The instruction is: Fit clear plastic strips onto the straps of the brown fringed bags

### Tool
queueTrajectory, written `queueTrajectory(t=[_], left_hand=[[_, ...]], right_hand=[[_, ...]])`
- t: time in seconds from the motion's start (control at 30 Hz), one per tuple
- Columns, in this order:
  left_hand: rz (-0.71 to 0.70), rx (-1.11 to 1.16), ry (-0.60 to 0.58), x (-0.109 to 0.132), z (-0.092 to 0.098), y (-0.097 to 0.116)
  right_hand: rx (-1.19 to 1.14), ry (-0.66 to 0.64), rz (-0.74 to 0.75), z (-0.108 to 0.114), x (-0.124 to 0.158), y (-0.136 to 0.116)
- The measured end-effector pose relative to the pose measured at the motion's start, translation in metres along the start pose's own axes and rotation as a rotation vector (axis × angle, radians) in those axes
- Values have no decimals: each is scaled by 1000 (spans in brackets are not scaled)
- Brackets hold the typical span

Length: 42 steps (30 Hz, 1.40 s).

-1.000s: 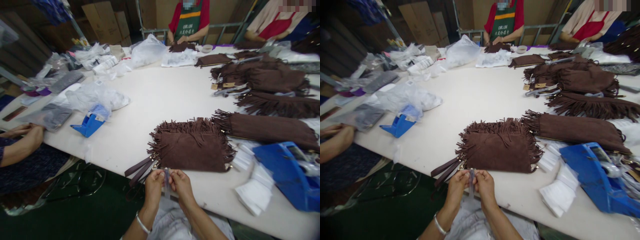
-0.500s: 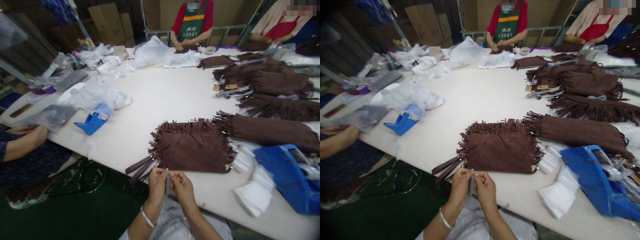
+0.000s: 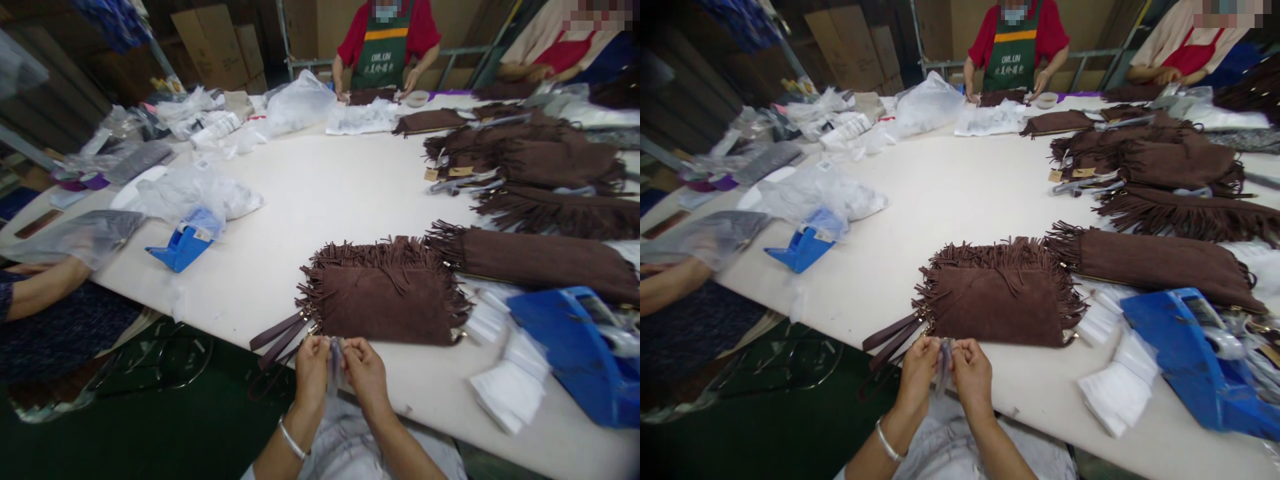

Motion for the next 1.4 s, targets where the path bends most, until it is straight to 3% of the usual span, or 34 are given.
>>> queueTrajectory(t=[0.2,0.4,0.53,0.7,0.8,1.0,1.1,1.23,1.4], left_hand=[[154,97,-49,6,0,-8],[130,71,26,3,-6,-8],[50,17,108,3,-5,-1],[-62,-92,91,1,-6,4],[-162,-178,69,2,-6,9],[-206,-172,-1,7,-1,10],[-177,-127,-59,8,-1,9],[-89,-37,-132,8,-4,4],[-55,-54,-180,9,-6,5]], right_hand=[[29,21,6,0,-1,4],[91,28,49,2,3,-4],[247,40,267,1,11,-23],[492,44,600,-1,25,-44],[630,-19,761,-4,33,-46],[995,-153,976,-15,42,-39],[974,-173,906,-15,40,-44],[721,-109,699,-6,29,-54],[549,-90,585,-1,19,-55]])
Point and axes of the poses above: each hand's wrist, its own x-axis away from the middle knuckle, its own z-axis out of the back of the hand, y = z × x, the point moved 7 cm from there along -x, towards the middle knuckle, and after that the axes turned 4 degrees about y, right-handed, at the moved point
